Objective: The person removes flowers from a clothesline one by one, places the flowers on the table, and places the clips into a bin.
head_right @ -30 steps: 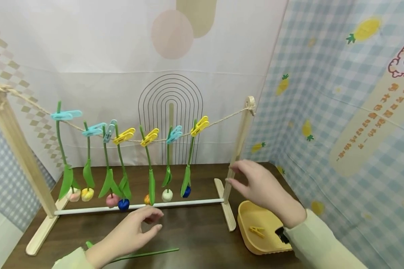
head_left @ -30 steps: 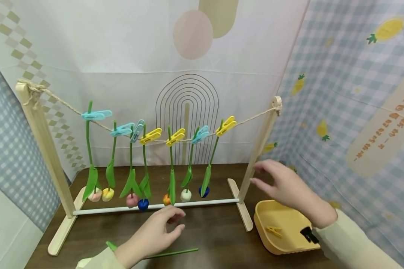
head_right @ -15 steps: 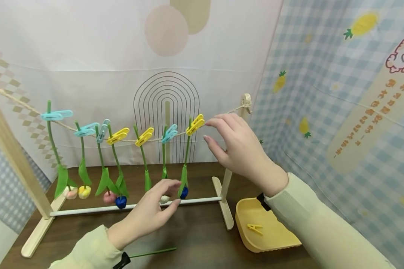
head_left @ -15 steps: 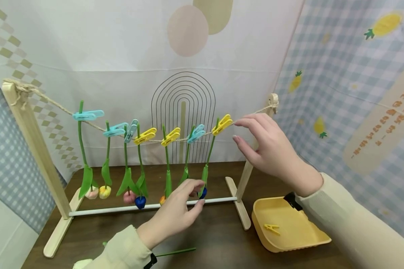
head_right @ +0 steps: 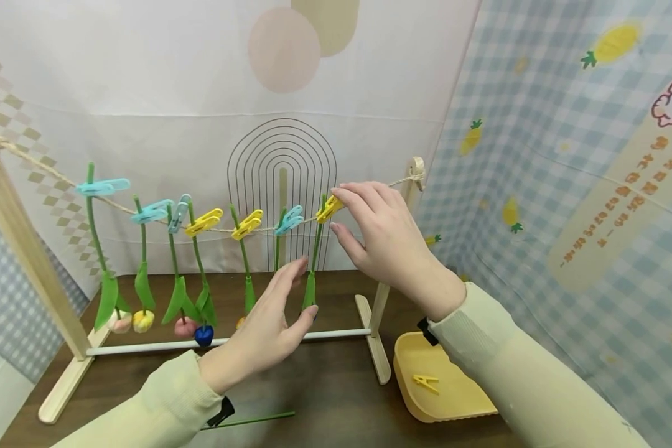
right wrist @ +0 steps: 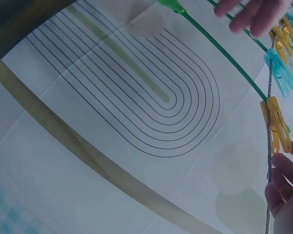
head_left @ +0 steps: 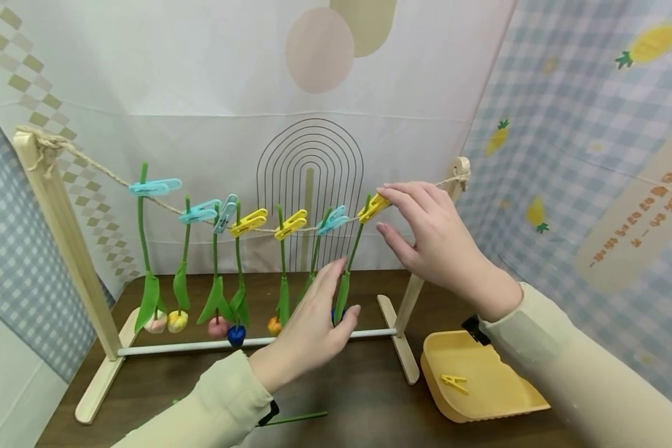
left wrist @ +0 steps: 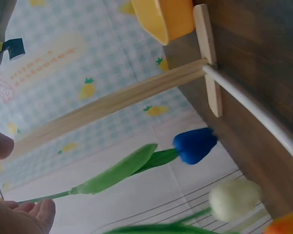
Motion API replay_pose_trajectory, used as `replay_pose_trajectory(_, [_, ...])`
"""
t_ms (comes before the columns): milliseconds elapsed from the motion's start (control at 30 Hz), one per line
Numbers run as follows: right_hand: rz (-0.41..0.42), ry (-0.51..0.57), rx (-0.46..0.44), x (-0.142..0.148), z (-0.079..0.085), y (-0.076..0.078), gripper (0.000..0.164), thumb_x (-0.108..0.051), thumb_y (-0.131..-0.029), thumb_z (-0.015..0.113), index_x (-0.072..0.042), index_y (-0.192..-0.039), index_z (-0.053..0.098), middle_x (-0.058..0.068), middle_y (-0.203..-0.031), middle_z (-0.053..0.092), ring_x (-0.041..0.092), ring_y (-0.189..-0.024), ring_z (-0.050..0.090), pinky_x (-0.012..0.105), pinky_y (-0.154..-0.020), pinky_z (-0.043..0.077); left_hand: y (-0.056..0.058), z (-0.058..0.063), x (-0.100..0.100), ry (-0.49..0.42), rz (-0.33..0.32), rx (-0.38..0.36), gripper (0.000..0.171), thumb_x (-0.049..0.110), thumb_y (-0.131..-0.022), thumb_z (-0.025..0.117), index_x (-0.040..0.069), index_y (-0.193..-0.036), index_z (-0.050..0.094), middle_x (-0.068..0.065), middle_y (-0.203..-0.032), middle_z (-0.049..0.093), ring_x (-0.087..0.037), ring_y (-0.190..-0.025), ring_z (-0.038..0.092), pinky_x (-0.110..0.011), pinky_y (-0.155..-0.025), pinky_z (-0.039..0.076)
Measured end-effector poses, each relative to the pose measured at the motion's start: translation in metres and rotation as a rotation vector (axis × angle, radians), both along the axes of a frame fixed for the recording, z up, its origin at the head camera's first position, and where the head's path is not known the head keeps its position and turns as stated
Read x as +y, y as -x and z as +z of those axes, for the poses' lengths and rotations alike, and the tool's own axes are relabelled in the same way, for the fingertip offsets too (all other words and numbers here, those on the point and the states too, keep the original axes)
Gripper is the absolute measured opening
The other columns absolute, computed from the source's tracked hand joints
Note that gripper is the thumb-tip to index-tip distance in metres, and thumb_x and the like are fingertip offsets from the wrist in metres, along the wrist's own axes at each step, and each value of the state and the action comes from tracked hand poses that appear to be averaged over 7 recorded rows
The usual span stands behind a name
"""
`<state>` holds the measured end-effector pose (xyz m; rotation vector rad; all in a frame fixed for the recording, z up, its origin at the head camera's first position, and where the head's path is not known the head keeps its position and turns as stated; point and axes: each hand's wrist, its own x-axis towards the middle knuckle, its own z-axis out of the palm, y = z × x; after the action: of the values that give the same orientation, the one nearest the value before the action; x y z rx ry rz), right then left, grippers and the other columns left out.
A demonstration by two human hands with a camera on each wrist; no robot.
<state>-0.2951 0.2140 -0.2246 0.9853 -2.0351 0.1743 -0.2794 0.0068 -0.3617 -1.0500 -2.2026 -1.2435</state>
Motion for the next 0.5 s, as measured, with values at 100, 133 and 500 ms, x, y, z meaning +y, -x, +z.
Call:
replay_pose_trajectory(100, [-0.007, -0.001, -0.003, 0.000, -0.001, 0.000, 0.045, -0.017, -0.087, 0.068, -0.002, -0.128, 0.058, 0.014, -0.124, 0.059, 0.037, -0.114, 0.051, 0.053, -0.098, 0.035, 0.003, 0.005, 0.005, -0.001, 0.008, -0.008, 0.073, 0.022, -0.094, 0.060, 0.008, -0.153, 0.020, -0.006, -0.152, 0.029, -0.014, -0.139, 0.027, -0.039, -0.111, 0.029])
replay_pose_trajectory(133, [-0.008, -0.001, -0.004, 0.000, -0.001, 0.000, 0.045, -0.017, -0.087, 0.068, -0.002, -0.128, 0.058, 0.014, -0.124, 0.059, 0.037, -0.114, 0.051, 0.053, -0.098, 0.035, 0.004, 0.007, 0.006, -0.002, 0.011, -0.008, 0.073, 0.021, -0.094, 0.060, 0.008, -0.153, 0.019, -0.007, -0.152, 0.029, -0.014, -0.139, 0.027, -0.039, -0.111, 0.029])
replay_pose_trajectory(500, [0.006, 0.018, -0.021, -0.002, -0.007, 0.000, 0.047, -0.014, -0.088, 0.069, 0.000, -0.131, 0.055, 0.016, -0.126, 0.056, 0.037, -0.113, 0.050, 0.051, -0.097, 0.036, 0.011, 0.015, 0.013, 0.011, -0.018, -0.101, 0.065, 0.022, -0.097, 0.058, 0.008, -0.152, 0.026, -0.005, -0.149, 0.038, -0.013, -0.134, 0.035, -0.036, -0.108, 0.032])
